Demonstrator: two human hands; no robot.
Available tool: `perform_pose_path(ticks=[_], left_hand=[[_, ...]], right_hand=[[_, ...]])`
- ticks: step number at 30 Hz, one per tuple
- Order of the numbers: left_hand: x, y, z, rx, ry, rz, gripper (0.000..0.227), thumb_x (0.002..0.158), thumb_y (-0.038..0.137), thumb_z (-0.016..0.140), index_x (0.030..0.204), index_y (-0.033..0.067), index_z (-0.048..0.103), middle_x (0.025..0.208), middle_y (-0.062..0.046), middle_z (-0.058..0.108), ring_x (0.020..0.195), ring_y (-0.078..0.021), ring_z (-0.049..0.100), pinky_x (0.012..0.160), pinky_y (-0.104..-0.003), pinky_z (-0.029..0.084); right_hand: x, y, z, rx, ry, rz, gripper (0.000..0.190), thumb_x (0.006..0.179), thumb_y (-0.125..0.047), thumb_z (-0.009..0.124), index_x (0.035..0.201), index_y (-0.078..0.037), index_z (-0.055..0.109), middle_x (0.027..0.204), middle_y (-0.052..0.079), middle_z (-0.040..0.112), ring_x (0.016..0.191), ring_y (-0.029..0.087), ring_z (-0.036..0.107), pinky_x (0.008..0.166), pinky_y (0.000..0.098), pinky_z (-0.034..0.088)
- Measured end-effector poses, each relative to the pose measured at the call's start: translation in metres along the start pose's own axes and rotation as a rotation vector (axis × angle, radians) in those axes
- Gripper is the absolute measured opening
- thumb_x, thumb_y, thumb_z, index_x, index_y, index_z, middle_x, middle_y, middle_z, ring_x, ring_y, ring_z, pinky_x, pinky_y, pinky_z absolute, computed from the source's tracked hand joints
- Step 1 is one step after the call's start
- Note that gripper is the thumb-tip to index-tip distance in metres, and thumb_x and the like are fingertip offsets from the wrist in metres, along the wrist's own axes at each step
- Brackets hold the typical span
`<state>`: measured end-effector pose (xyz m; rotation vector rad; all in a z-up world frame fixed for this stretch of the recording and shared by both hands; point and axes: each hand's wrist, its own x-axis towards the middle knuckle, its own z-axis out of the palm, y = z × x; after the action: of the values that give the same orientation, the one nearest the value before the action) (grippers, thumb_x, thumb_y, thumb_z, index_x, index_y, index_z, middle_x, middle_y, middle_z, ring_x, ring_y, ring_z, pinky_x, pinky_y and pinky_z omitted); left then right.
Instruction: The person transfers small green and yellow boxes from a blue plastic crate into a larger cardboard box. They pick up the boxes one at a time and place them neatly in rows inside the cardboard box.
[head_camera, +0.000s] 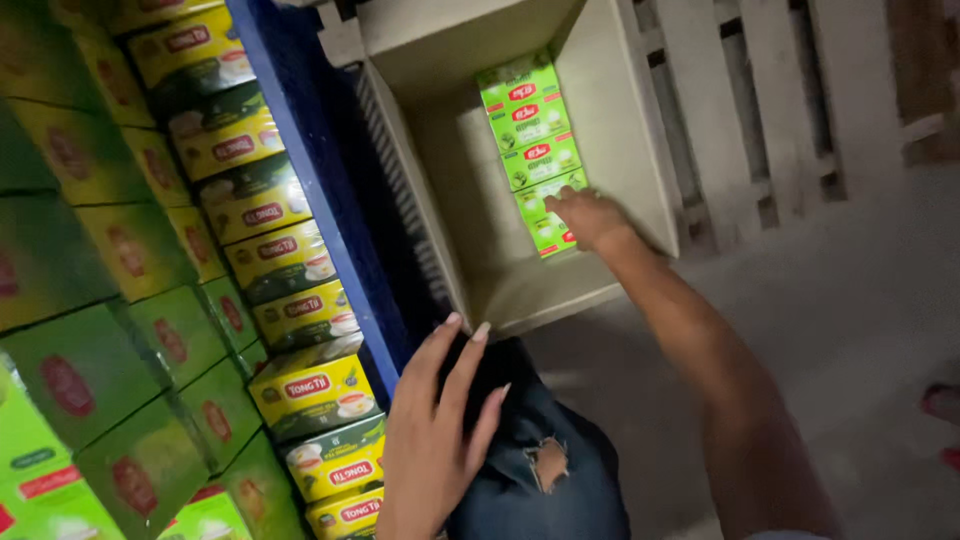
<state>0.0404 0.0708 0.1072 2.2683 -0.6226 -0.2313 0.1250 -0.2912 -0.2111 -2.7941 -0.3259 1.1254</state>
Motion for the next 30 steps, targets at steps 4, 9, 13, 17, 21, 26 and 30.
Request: perform_pose_path(ticks=[4, 9, 13, 17, 21, 26, 30], left_hand=[[0.0, -0.001, 0.002, 0.023, 0.003, -0.02, 0.057, 0.105, 0.026, 0.076, 0.156, 0.0085, 0.056, 0.163, -0.021, 0.055, 0.145, -0.0395, 0.062, 0.123, -0.047, 0.05], [-0.001, -0.004, 0.007, 0.009, 0.044, -0.038, 0.056, 0.103, 0.026, 0.077, 0.153, 0.0069, 0.058, 0.162, -0.022, 0.057, 0.145, -0.0381, 0.064, 0.124, -0.045, 0.051], [-0.006, -0.008, 0.008, -0.064, 0.057, -0.031, 0.061, 0.101, 0.023, 0.081, 0.154, 0.0059, 0.055, 0.161, -0.025, 0.057, 0.147, -0.0391, 0.064, 0.125, -0.046, 0.053], [-0.009, -0.008, 0.009, -0.061, 0.062, -0.043, 0.06, 0.1, 0.025, 0.081, 0.152, 0.006, 0.058, 0.16, -0.025, 0.058, 0.147, -0.0373, 0.065, 0.125, -0.043, 0.052], [-0.015, -0.018, 0.012, -0.092, 0.047, -0.02, 0.052, 0.099, 0.019, 0.08, 0.147, 0.0088, 0.064, 0.159, -0.029, 0.055, 0.146, -0.0406, 0.064, 0.124, -0.043, 0.053], [-0.013, -0.012, 0.01, -0.096, 0.072, -0.067, 0.049, 0.099, 0.021, 0.081, 0.145, 0.0127, 0.067, 0.159, -0.025, 0.058, 0.145, -0.038, 0.067, 0.123, -0.042, 0.055], [-0.016, -0.012, 0.013, -0.106, 0.066, -0.092, 0.049, 0.098, 0.022, 0.081, 0.144, 0.0123, 0.068, 0.16, -0.025, 0.058, 0.146, -0.0372, 0.066, 0.125, -0.041, 0.052]], right_hand=[[0.005, -0.009, -0.019, -0.201, -0.133, 0.085, 0.089, 0.082, -0.009, 0.09, 0.156, -0.024, 0.043, 0.14, 0.009, 0.057, 0.119, 0.039, 0.069, 0.079, 0.0546, 0.064], [0.018, -0.006, -0.013, -0.312, -0.202, 0.011, 0.093, 0.084, 0.0, 0.085, 0.153, -0.034, 0.033, 0.132, 0.012, 0.053, 0.086, 0.036, 0.077, 0.064, 0.048, 0.061], [0.051, 0.004, 0.041, -0.158, -0.172, 0.141, 0.053, 0.097, -0.05, 0.05, 0.146, -0.03, 0.052, 0.127, 0.015, 0.063, 0.098, 0.041, 0.078, 0.077, 0.0502, 0.062], [0.067, -0.01, 0.044, 0.013, -0.226, 0.412, 0.091, 0.097, -0.092, 0.039, 0.152, -0.022, 0.059, 0.14, 0.009, 0.069, 0.131, 0.035, 0.067, 0.086, 0.0655, 0.057], [0.089, -0.002, 0.072, -0.211, -0.171, 0.337, 0.083, 0.108, -0.079, 0.039, 0.146, -0.01, 0.064, 0.127, 0.019, 0.077, 0.107, 0.044, 0.078, 0.078, 0.0691, 0.059], [0.088, 0.002, 0.056, -0.001, -0.294, 0.498, 0.081, 0.101, -0.088, 0.046, 0.127, -0.016, 0.074, 0.112, 0.01, 0.082, 0.103, 0.036, 0.078, 0.076, 0.0533, 0.058], [0.077, -0.007, 0.05, 0.011, -0.262, 0.465, 0.074, 0.106, -0.075, 0.042, 0.124, -0.012, 0.076, 0.111, 0.012, 0.081, 0.1, 0.042, 0.076, 0.075, 0.0632, 0.055]])
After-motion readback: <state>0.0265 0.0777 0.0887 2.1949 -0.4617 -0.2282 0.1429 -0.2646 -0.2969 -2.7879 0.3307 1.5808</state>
